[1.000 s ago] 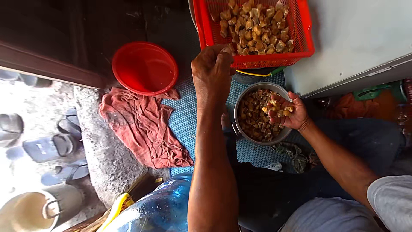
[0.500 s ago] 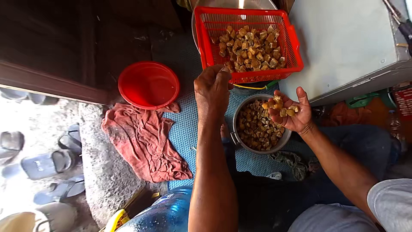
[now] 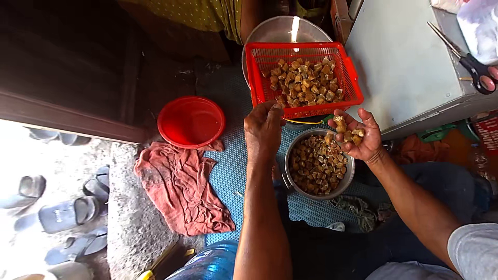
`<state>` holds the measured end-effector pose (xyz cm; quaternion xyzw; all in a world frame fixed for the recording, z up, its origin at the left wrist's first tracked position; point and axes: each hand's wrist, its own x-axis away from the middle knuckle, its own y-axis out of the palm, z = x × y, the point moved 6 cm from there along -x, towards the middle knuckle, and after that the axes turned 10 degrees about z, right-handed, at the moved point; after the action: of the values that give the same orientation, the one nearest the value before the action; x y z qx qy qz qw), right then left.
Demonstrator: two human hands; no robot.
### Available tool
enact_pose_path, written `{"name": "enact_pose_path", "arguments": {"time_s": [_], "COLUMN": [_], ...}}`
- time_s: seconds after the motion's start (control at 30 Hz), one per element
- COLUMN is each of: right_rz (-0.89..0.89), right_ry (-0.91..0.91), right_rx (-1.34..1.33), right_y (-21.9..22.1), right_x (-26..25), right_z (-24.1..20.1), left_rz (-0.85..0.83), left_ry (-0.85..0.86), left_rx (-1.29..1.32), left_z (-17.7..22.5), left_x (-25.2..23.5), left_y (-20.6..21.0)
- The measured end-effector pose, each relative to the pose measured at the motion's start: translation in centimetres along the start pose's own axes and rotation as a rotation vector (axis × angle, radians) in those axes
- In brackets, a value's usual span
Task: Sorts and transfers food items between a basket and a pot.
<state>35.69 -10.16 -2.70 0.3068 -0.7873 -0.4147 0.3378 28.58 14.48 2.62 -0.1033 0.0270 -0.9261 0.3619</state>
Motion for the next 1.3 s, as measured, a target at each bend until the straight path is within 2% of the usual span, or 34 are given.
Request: {"name": "enact_pose_path", "arguments": {"time_s": [0.17,0.33,0.47,0.57,0.63,0.73,0.77,0.83,0.97,1.13,1.2,1.23,1.3], "right_rz": [0.029,-0.019,-0.029,-0.085,0.043,0.415,0.478,0.521,0.465,0.316,0.223,0.200,0.230], "right_ry": [0.004,-0.106,-0.175,-0.147,-0.161,-0.211,-0.230,-0.309,-0.418,-0.473,-0.433,-0.348,-0.078], "right_rx": [0.036,0.119,0.180,0.091,0.162,0.324,0.340,0.352,0.452,0.470,0.794,0.981,1.304], "right_y": [-0.2,1.9,3.9,4.4,4.9,6.3,7.1,8.9,10.3,6.3,4.6,2.9,-3.4], "right_x": [-0.1,-1.0,-3.2,-6.5,-8.3,-10.2,-10.5,-10.8,-10.3,-8.5,-6.2,-5.2,-3.6], "right_z": [-0.8,-1.9,-3.5,-5.0,-6.0,-7.7,-8.2,-9.3,-10.2,-7.2,-3.3,-0.3,6.4], "left_rz": [-0.011,-0.006,-0.019,-0.002,-0.003,-0.011,-0.013,-0.004,-0.021,-0.017,0.016,0.034,0.060], "left_ry": [0.018,0.028,0.027,0.018,0.007,0.001,0.005,0.014,0.050,0.067,0.059,0.057,0.063], "left_rx": [-0.011,-0.009,-0.030,-0.024,-0.031,-0.047,-0.044,-0.035,0.008,-0.018,-0.005,0.011,0.033], "left_z": [0.1,0.3,0.4,0.1,-0.1,-0.3,-0.3,-0.3,-0.3,-0.3,-0.5,-0.6,-0.6], "left_x": [-0.1,0.0,0.8,0.8,0.7,1.0,1.0,0.7,-0.3,-0.7,-0.9,-1.1,-1.4], "left_y": [0.2,0.2,-0.3,-0.5,-0.7,-0.8,-0.8,-0.9,-1.0,-1.3,-1.7,-1.8,-2.0]}}
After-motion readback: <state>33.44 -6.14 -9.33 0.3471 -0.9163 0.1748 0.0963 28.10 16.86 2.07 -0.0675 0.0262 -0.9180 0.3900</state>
